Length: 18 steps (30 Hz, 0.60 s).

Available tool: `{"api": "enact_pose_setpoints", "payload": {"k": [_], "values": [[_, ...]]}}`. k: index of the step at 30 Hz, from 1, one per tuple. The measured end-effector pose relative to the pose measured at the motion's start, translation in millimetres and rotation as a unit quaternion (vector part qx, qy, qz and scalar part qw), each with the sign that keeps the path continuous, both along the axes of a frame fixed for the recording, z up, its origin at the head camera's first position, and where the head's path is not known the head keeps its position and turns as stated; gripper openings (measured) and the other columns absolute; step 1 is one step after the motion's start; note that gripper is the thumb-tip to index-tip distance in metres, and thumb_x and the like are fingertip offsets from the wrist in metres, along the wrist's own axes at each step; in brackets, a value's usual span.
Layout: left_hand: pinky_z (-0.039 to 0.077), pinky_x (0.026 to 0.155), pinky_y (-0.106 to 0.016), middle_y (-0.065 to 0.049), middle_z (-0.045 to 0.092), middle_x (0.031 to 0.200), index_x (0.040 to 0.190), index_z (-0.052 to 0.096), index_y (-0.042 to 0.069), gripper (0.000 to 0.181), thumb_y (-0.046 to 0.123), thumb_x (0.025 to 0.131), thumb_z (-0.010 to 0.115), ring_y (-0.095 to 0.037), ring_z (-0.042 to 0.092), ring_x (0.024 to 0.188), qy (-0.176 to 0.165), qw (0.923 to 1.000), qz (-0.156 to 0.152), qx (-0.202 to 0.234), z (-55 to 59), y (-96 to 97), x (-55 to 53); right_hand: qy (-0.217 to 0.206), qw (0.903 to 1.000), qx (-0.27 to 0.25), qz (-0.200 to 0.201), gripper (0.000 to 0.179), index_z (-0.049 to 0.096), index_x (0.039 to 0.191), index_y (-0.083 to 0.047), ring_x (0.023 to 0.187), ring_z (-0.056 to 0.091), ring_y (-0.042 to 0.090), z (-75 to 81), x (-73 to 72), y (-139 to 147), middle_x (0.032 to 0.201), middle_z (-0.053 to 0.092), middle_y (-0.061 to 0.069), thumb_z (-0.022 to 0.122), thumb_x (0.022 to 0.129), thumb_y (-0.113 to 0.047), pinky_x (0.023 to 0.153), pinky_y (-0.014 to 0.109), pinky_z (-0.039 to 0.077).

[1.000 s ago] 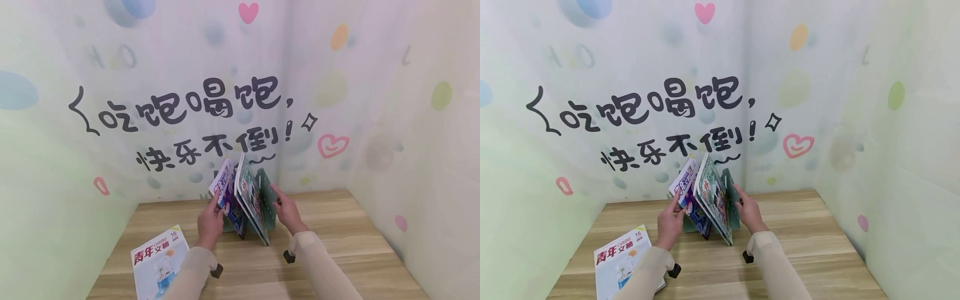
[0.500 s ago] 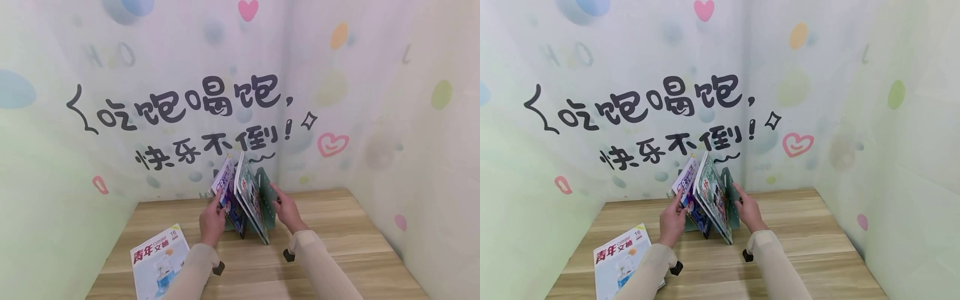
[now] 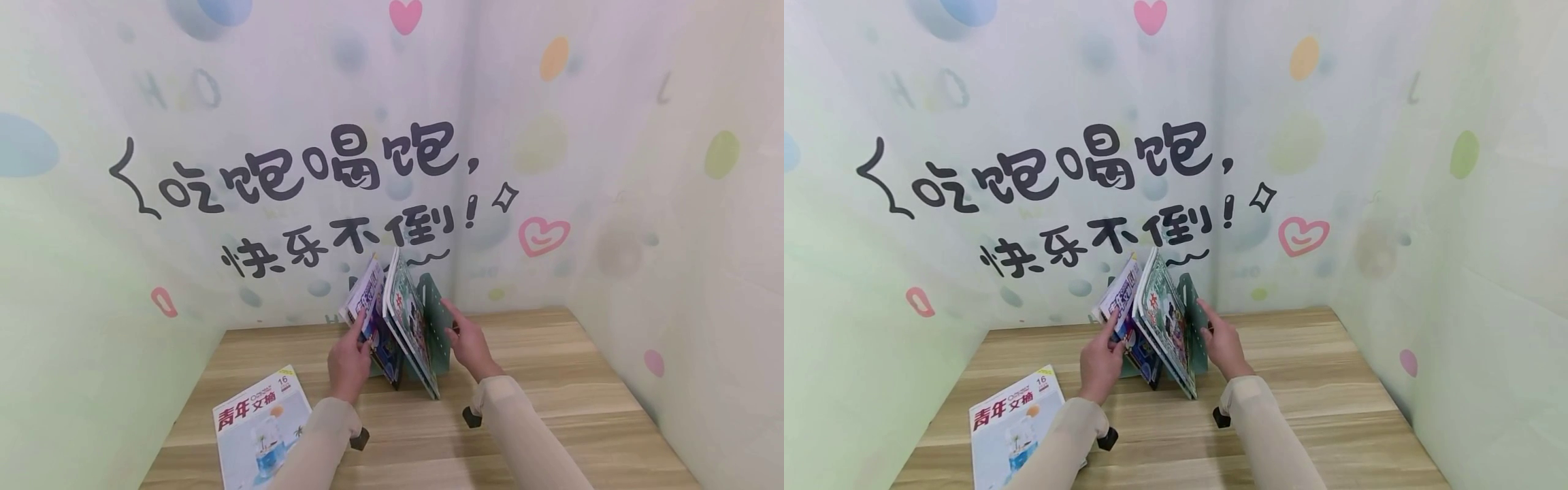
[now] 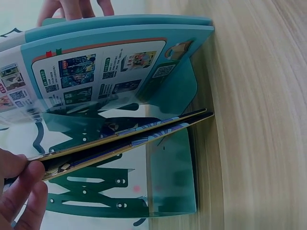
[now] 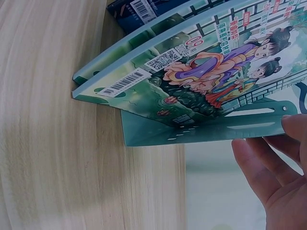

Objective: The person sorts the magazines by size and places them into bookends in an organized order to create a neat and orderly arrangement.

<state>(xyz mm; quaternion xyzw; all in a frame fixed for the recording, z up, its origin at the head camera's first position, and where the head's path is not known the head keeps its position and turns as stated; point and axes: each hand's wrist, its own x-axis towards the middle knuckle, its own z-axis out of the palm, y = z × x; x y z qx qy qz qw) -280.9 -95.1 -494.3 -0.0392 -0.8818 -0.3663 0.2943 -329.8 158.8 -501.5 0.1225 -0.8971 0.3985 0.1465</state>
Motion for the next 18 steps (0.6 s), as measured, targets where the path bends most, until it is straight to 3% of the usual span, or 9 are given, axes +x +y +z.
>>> {"api": "enact_pose_setpoints", "payload": {"k": [14, 18], "values": [[0.046, 0.057, -0.028, -0.003, 0.062, 0.078, 0.148, 0.042, 0.030, 0.076, 0.002, 0.085, 0.072, -0.012, 0.052, 0.062, -0.013, 0.9999, -0.007, -0.006, -0.7, 0.9, 2.5, -0.004, 1.0000, -0.001, -0.001, 0.066, 0.040, 0.149, -0.027, 0.091, 0.063, 0.027, -0.4, -1.2, 0.1, 0.096, 0.064, 0.013, 0.063, 0.093, 0.000, 0.070, 0.039, 0.056], [0.046, 0.059, -0.031, -0.009, 0.068, 0.090, 0.148, 0.042, 0.030, 0.073, 0.001, 0.087, 0.068, -0.017, 0.052, 0.064, -0.008, 0.9998, -0.014, -0.014, -0.4, -0.9, 4.1, -0.004, 1.0000, 0.000, 0.000, 0.066, 0.040, 0.149, -0.026, 0.091, 0.063, 0.028, 0.1, -1.1, -0.3, 0.096, 0.064, 0.014, 0.063, 0.092, 0.000, 0.070, 0.039, 0.056]]}}
